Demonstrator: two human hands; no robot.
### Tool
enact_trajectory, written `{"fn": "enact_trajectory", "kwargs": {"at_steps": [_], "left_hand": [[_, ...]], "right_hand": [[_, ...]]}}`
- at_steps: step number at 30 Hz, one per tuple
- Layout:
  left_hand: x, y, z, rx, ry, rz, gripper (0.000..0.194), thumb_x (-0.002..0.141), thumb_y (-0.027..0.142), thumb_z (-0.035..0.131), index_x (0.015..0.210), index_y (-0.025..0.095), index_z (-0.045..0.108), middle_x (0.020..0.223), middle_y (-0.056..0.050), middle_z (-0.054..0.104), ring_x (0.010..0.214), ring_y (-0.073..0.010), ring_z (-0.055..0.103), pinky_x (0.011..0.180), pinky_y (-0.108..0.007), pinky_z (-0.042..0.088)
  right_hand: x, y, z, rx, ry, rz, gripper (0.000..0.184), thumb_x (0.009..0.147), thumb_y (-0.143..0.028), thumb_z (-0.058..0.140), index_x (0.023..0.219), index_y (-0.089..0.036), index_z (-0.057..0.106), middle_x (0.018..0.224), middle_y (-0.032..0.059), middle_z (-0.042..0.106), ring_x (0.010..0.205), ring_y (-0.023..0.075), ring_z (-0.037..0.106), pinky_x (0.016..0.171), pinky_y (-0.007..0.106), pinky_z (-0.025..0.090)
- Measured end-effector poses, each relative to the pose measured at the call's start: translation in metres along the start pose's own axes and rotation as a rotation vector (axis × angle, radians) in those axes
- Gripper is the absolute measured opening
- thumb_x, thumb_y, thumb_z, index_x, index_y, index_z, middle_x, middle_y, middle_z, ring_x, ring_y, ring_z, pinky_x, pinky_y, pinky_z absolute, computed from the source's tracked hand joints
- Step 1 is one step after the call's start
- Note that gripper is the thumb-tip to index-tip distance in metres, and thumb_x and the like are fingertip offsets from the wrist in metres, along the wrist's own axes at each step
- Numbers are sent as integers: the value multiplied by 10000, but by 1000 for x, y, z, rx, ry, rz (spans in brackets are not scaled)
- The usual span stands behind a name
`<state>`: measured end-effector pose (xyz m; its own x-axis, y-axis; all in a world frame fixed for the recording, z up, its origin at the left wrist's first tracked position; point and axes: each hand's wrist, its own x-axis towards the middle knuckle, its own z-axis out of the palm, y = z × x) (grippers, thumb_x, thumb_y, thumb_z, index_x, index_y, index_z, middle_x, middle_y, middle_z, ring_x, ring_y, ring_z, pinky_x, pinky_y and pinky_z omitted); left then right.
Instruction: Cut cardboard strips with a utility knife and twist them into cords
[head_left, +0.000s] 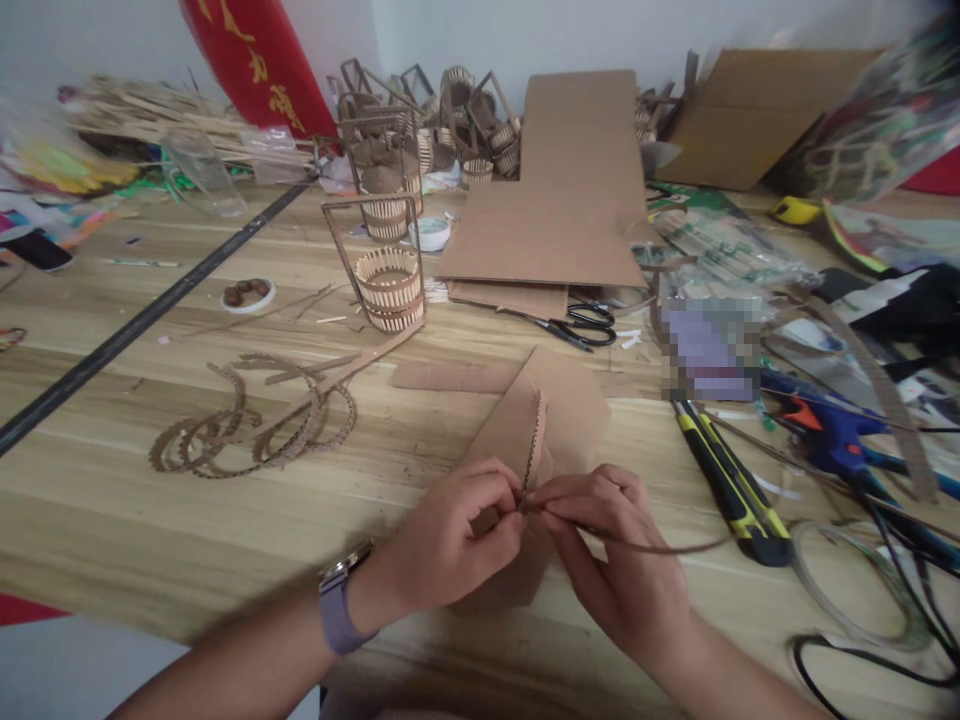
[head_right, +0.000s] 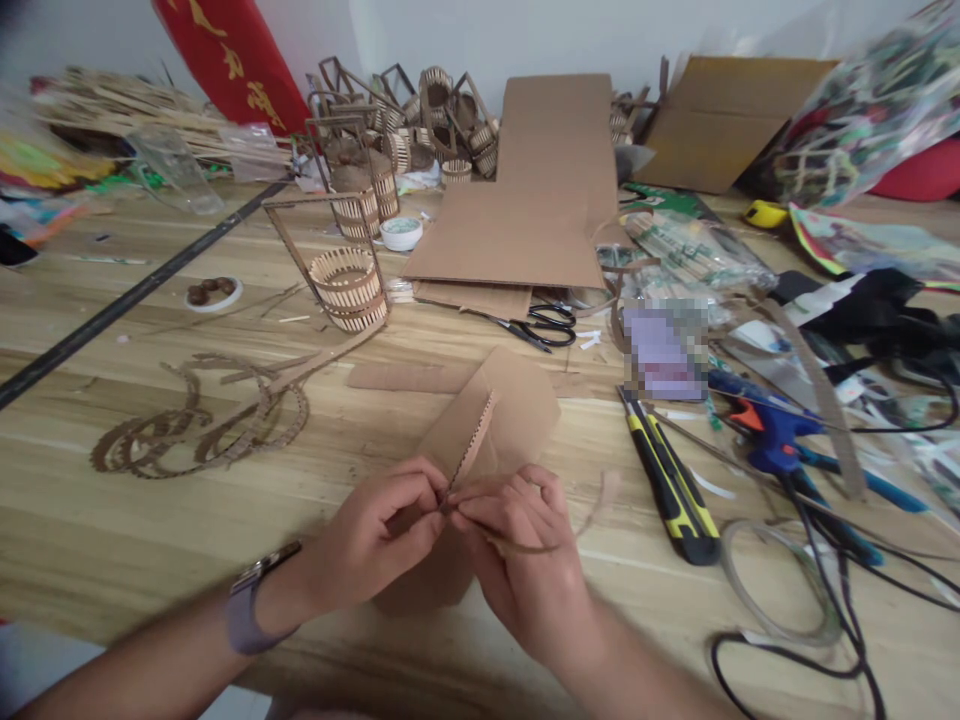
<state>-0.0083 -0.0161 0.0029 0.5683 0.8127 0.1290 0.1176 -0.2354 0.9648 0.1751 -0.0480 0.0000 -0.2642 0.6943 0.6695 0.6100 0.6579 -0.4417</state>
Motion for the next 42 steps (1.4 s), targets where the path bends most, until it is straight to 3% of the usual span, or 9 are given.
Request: {"fn": "enact_trajectory", "kwargs": {"at_steps": [7,10,14,20,30,36,42], "left_hand": [[-1,1,-4,-6,-20,-8,185,846,167,530,681,189,450,867,-14,568,798,-129,545,704,-239,402],[-1,0,-4,-38,-39,-37,165,848,194,545,700,188,474,862,-9,566,800,-131,541,708,-242,402],[-1,-3,-1,-49,-80,-144,231,882,358,606,743,190,527,764,14,519,718,-127,498,633,-244,368],[0,-2,-1,-10,-36,-39,196,919,267,541,741,188,517,834,-9,534,777,-132,524,692,-252,400],[0,4,-1,31,2,-11,202,874,195,502,680,194,449,793,-3,517,728,-122,508,634,-232,388],[-1,3,-3,32,-17,-2,202,853,169,516,667,187,439,822,-5,542,748,-118,523,660,-235,386],[-2,-3,-2,-13,-16,-117,233,887,335,621,732,184,531,750,23,500,704,-117,495,608,-234,358]], "right_hand": [[0,3,-1,65,37,153,156,927,-113,527,962,-261,493,800,-30,722,701,148,670,720,336,460],[-2,3,1,89,51,123,172,918,-101,523,972,-259,483,805,-30,710,695,146,661,748,346,456],[-3,1,1,63,26,34,186,899,-78,524,960,-251,493,790,-33,693,671,130,650,748,335,444],[-1,2,1,63,-35,-42,190,900,-97,586,1019,-241,546,850,16,713,754,158,676,742,339,489],[-1,3,-2,17,-24,-15,181,923,-70,524,992,-237,519,880,2,757,764,132,712,804,348,463],[-3,3,-2,-21,30,124,147,939,-129,507,988,-268,504,783,-5,748,715,175,655,658,338,497],[-5,1,0,6,40,23,207,917,-81,514,1007,-266,491,875,8,779,714,163,704,744,379,487]]}}
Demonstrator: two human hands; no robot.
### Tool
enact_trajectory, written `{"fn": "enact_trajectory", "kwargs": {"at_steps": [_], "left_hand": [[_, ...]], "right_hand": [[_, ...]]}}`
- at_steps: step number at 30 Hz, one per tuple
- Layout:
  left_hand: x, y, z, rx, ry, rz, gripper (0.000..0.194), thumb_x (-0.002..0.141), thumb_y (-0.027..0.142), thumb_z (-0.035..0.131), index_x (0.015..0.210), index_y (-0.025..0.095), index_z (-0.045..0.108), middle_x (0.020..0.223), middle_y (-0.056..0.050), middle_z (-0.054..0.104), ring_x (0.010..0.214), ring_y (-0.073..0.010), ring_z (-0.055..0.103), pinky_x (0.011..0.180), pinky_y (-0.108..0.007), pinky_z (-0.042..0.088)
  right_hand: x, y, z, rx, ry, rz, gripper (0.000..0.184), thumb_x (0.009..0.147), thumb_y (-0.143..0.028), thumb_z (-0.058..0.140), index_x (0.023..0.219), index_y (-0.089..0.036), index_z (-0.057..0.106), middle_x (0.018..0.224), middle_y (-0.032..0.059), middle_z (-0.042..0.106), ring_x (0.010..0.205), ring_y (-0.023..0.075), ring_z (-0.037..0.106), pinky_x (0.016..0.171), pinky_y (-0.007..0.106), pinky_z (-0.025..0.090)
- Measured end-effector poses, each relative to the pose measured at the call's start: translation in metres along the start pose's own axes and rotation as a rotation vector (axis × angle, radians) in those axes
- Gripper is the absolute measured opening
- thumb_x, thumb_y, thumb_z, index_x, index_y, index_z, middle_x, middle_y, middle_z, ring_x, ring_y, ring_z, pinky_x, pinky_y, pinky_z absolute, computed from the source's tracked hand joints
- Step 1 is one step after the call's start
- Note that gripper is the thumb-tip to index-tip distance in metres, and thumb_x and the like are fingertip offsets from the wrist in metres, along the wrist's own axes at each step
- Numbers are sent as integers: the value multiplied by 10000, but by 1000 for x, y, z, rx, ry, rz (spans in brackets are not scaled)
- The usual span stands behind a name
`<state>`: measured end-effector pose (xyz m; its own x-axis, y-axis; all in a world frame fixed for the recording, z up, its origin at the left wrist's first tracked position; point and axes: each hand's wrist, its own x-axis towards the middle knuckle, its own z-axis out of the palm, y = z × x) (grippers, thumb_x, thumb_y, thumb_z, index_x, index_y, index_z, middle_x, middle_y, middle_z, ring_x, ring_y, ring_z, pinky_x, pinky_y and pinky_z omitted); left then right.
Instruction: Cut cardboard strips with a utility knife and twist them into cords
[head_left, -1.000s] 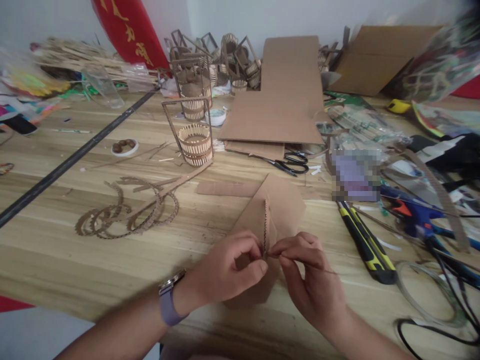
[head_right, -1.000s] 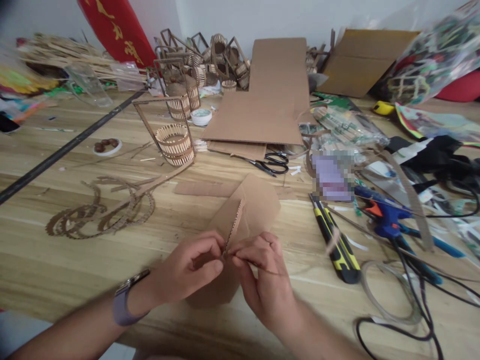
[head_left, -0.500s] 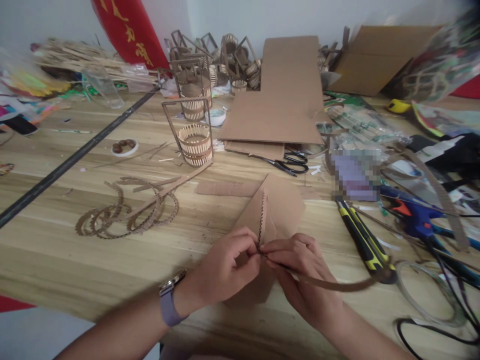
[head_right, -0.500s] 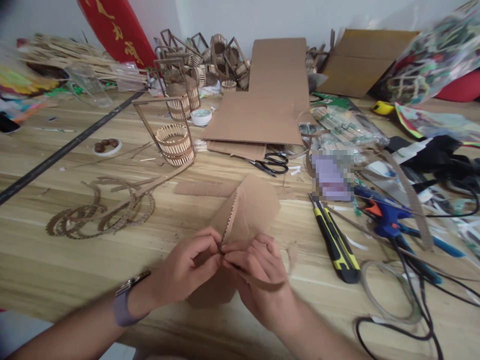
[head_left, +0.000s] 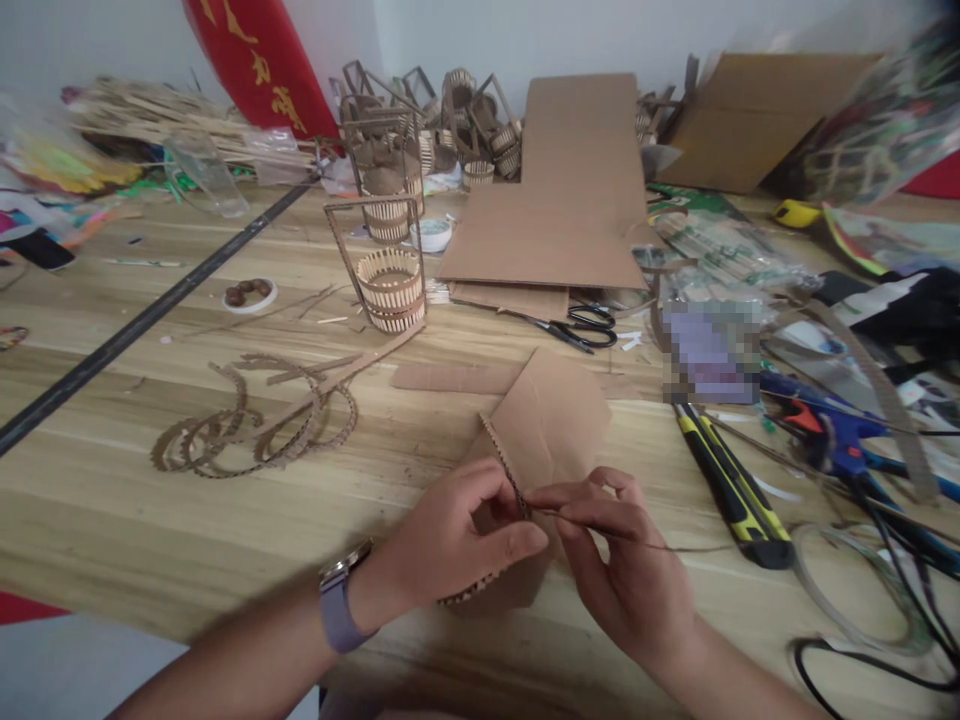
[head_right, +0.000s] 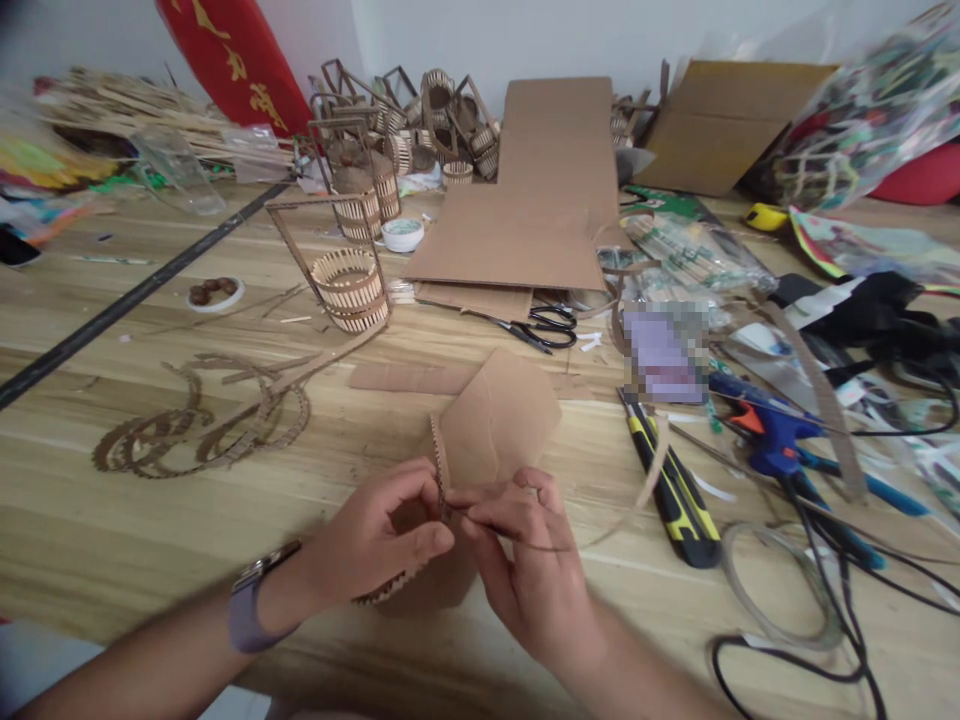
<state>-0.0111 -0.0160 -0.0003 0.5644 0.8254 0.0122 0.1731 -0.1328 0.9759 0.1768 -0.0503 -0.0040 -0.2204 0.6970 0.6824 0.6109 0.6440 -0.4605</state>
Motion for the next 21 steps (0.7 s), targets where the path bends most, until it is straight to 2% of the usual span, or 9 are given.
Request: {"fn": "enact_trajectory", "kwargs": {"at_steps": [2,8,12,17,21], "left_hand": [[1,-1,1,15,13,-2,247,896,350,618,734,184,535,739,24,491,691,-116,486,604,-237,357],[2,1,1,40,33,102,197,919,243,529,732,186,508,823,-12,534,779,-135,533,700,-255,416],[2,2,0,37,20,119,195,896,203,514,707,192,469,822,-12,528,770,-132,528,700,-253,415],[1,5,-1,37,13,100,214,866,190,518,669,195,433,815,-12,531,748,-129,518,661,-247,393],[0,7,-2,17,-9,91,211,853,192,531,668,195,432,821,-11,538,737,-128,516,653,-250,389]], "right_hand": [[-1,0,1,24,-28,-18,194,917,-81,525,998,-255,502,892,17,775,734,155,717,766,372,478],[-1,4,2,-4,-80,-30,193,915,-121,597,1050,-251,552,949,20,766,839,162,726,797,355,481],[2,3,-1,-2,-68,-53,181,924,-82,549,1018,-236,542,931,21,777,788,149,730,796,353,470],[6,-1,-5,-52,-56,96,147,941,-143,524,1000,-271,566,735,-13,733,657,174,681,671,342,510],[5,-1,-4,-32,-11,177,104,949,-182,527,967,-271,578,723,-2,716,674,182,664,605,317,516]]}}
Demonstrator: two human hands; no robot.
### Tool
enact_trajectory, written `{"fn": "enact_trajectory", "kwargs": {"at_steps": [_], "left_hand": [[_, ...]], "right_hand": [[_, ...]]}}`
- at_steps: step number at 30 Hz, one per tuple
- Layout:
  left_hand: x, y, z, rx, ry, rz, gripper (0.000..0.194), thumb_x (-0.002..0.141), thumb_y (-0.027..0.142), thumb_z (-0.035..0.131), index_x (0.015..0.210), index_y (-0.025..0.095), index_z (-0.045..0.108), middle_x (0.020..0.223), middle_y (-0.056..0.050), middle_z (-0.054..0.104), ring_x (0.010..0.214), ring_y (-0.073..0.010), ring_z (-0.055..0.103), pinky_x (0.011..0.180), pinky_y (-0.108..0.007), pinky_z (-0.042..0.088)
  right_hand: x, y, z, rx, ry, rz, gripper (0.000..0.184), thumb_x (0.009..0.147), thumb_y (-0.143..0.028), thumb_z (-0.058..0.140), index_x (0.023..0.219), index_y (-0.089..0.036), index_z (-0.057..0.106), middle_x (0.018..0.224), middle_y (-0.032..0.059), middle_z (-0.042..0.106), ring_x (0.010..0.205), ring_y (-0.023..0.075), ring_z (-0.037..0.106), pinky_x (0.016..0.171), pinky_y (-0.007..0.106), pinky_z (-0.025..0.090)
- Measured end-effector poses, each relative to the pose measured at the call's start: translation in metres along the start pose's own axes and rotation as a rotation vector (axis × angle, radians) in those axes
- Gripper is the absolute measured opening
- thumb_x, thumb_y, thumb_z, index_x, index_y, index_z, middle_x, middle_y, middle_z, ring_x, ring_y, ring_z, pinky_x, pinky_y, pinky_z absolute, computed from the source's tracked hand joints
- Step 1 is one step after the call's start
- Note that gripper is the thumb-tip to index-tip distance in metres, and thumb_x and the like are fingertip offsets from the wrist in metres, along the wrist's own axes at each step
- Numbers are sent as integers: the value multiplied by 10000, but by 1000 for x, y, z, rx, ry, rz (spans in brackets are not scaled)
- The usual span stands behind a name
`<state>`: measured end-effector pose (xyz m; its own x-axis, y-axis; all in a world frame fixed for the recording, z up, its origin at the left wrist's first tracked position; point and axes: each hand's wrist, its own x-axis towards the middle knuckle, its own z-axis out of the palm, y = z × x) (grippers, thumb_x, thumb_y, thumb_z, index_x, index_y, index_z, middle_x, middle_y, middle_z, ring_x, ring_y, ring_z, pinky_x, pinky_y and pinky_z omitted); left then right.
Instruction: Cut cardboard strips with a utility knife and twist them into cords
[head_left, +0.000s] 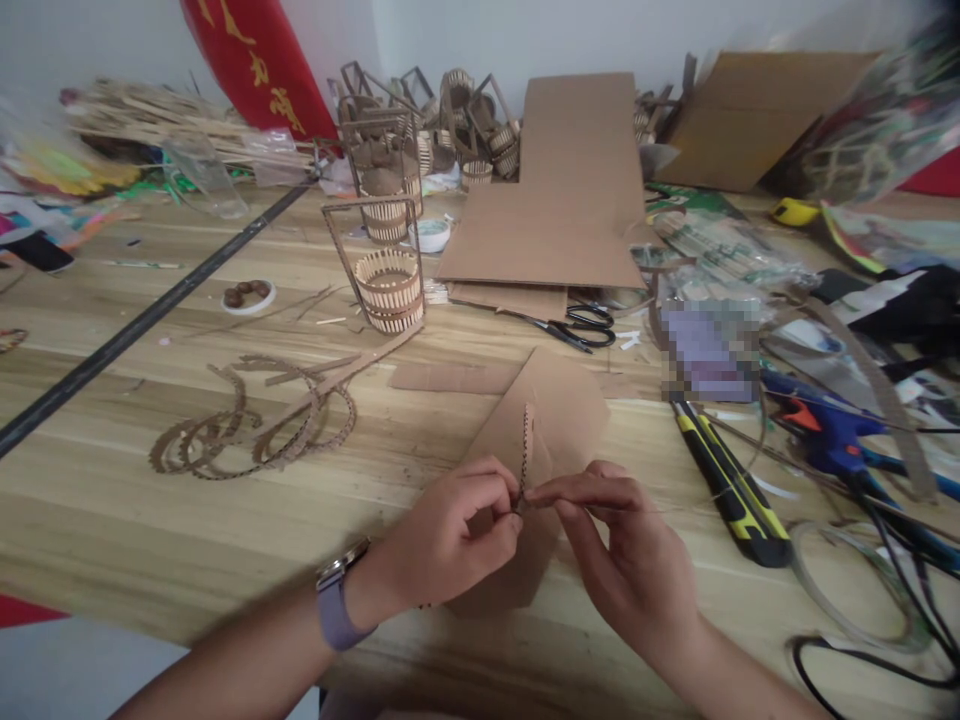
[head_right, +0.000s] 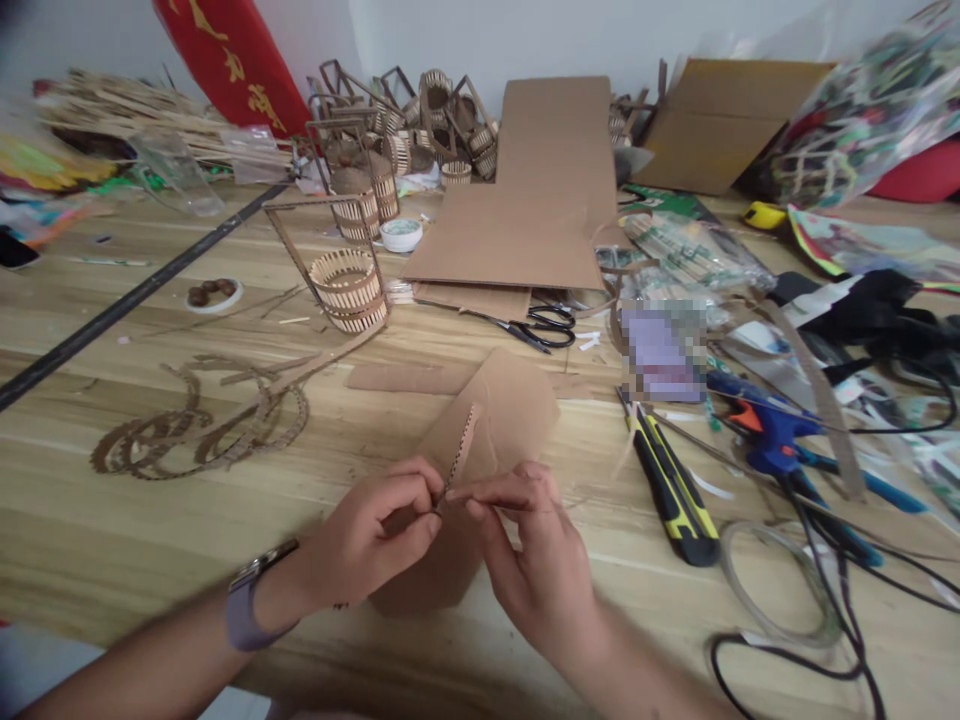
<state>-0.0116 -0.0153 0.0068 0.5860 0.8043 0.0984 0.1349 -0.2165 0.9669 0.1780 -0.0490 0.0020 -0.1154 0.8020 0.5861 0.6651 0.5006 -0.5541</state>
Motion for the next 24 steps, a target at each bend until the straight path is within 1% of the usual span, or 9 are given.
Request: {"fn": "enact_trajectory", "kwargs": {"at_steps": [3,5,7,10,12,14,17,21,24], "left_hand": [[0,-2,0,-23,-4,-35,208,867,251,578,694,192,477,805,-1,528,741,-132,510,645,-252,377],[0,-4,1,-36,4,-81,237,878,322,619,713,190,513,769,14,505,723,-130,495,633,-253,362],[1,-6,1,-42,12,-101,266,892,355,628,713,187,525,748,22,492,713,-125,487,636,-252,359],[1,-7,2,-51,28,-55,256,916,315,595,709,182,523,786,12,516,752,-125,509,685,-253,387],[1,-8,2,-53,42,-21,231,919,284,583,720,181,523,819,5,529,783,-127,523,717,-252,403],[0,-8,2,-37,44,-13,210,920,252,572,730,182,520,836,3,532,795,-124,529,723,-244,407],[0,-8,4,-19,39,-4,185,902,196,555,727,185,498,844,2,536,795,-121,530,712,-232,409],[1,-6,4,-24,51,20,202,867,163,546,687,190,457,804,3,527,752,-119,518,663,-225,393],[1,-4,3,-20,51,30,209,848,156,545,666,190,448,795,1,536,731,-119,514,660,-234,383]], "right_hand": [[-1,0,1,-1,29,-63,132,946,-150,518,951,-267,579,762,2,744,680,179,673,661,342,518],[-2,0,2,-6,6,-128,161,942,-119,510,919,-262,582,788,2,764,664,169,679,722,367,509],[-3,-1,3,-1,-32,-157,161,941,-109,514,911,-253,580,828,8,777,662,156,689,767,377,494],[-5,1,4,4,-42,-159,107,945,-155,566,997,-248,573,900,22,782,738,161,719,796,381,480],[-5,2,5,1,-35,-174,158,933,-166,605,1054,-256,558,939,22,780,816,173,732,807,383,473],[-5,3,5,3,-42,-204,201,923,-124,603,1066,-255,548,961,23,781,858,175,736,809,380,466],[-3,3,3,13,-59,-231,222,909,-61,575,1048,-230,540,972,39,782,855,162,737,811,370,457],[-1,1,1,16,-38,-191,211,917,-62,552,1051,-225,539,924,26,780,777,146,724,813,364,457],[-1,-1,-1,-3,-32,-112,173,936,-105,528,1013,-251,581,838,-7,763,741,155,687,749,347,479]]}}
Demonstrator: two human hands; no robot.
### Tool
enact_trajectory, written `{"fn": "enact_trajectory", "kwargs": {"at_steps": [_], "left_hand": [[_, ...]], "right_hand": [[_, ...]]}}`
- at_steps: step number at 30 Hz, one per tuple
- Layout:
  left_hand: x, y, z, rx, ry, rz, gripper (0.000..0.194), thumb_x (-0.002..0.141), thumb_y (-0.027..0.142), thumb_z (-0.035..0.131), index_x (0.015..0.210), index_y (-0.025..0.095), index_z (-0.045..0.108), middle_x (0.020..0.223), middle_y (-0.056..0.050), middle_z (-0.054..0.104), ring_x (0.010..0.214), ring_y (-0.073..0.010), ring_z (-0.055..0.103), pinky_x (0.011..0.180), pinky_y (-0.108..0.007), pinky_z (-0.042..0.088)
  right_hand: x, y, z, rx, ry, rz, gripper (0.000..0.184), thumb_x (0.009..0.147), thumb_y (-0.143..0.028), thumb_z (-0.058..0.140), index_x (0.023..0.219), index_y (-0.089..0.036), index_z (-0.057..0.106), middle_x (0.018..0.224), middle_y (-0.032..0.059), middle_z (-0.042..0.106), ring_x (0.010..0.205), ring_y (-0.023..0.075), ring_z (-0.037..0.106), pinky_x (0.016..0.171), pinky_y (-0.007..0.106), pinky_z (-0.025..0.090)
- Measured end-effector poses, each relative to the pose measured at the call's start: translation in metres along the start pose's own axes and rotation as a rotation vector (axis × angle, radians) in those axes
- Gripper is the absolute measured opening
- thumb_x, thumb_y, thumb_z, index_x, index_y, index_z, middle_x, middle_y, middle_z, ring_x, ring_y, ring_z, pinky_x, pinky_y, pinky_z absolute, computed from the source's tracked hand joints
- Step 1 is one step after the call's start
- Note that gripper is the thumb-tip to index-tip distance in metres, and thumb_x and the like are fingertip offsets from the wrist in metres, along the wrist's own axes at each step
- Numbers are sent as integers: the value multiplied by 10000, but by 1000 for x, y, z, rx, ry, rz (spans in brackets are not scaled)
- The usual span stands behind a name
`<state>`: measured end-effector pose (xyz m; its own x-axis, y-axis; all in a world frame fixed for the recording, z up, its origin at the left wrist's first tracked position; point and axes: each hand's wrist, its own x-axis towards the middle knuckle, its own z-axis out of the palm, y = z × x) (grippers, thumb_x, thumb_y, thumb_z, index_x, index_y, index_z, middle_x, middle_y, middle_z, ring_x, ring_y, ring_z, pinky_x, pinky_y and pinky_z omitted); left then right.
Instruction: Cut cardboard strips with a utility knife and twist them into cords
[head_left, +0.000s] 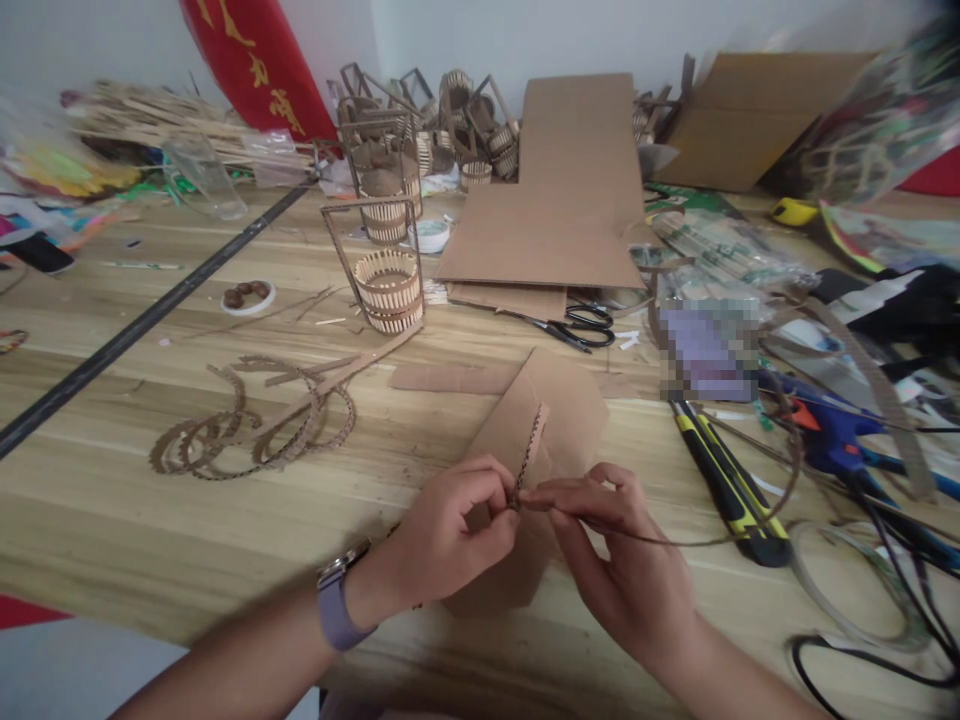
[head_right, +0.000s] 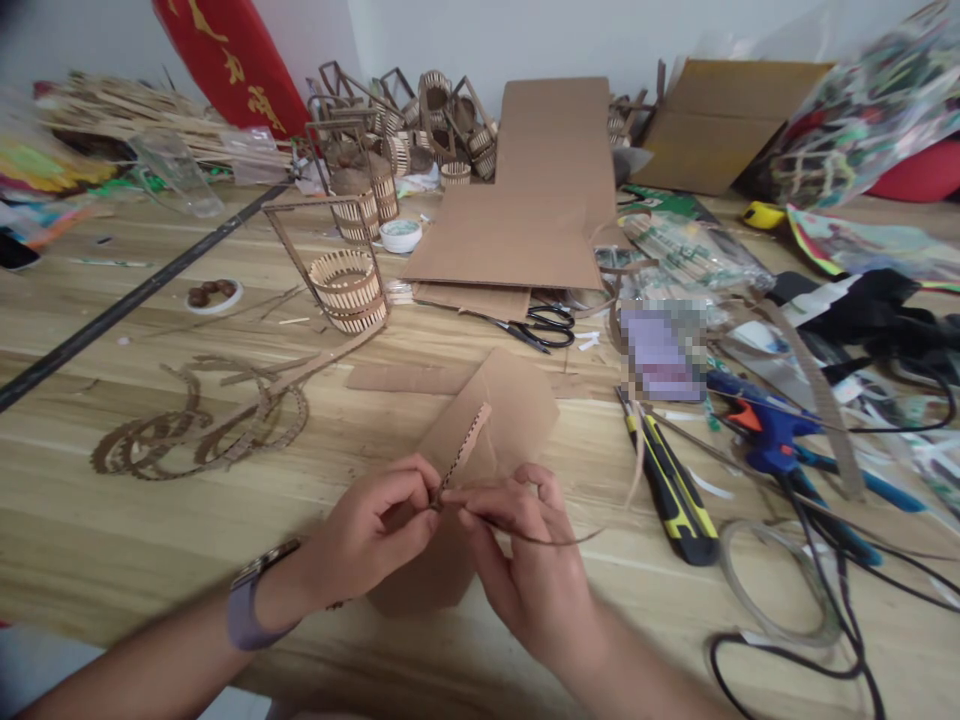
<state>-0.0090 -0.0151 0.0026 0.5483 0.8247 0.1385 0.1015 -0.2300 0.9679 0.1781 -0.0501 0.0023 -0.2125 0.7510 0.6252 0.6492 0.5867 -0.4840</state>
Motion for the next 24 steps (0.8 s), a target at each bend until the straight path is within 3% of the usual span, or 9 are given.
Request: {"fn": "enact_trajectory", "kwargs": {"at_steps": [4,9,16,24], "left_hand": [[0,1,-1,-8,-20,-15,215,834,171,556,652,189,442,805,-1,544,743,-123,515,691,-247,382],[1,-2,-1,-44,-19,-125,258,862,327,630,684,190,503,728,21,494,711,-131,488,650,-252,361],[1,-2,-1,-53,-5,-56,184,862,205,568,692,185,500,811,2,533,786,-132,529,719,-247,404],[-1,-3,1,1,-11,-22,203,837,147,549,668,189,445,799,10,530,754,-118,513,676,-230,382]], "right_hand": [[-1,0,0,22,28,84,164,941,-136,511,990,-268,596,786,-15,739,728,169,659,682,332,487],[-6,2,3,65,-18,-33,229,911,-72,506,1055,-247,542,920,19,777,753,164,714,792,381,450],[-6,5,7,38,-15,-80,178,908,-124,616,1010,-238,526,957,27,778,882,162,735,843,361,441],[-2,3,3,9,18,-43,184,933,-93,532,1033,-247,513,888,6,788,750,154,730,783,370,453]]}}
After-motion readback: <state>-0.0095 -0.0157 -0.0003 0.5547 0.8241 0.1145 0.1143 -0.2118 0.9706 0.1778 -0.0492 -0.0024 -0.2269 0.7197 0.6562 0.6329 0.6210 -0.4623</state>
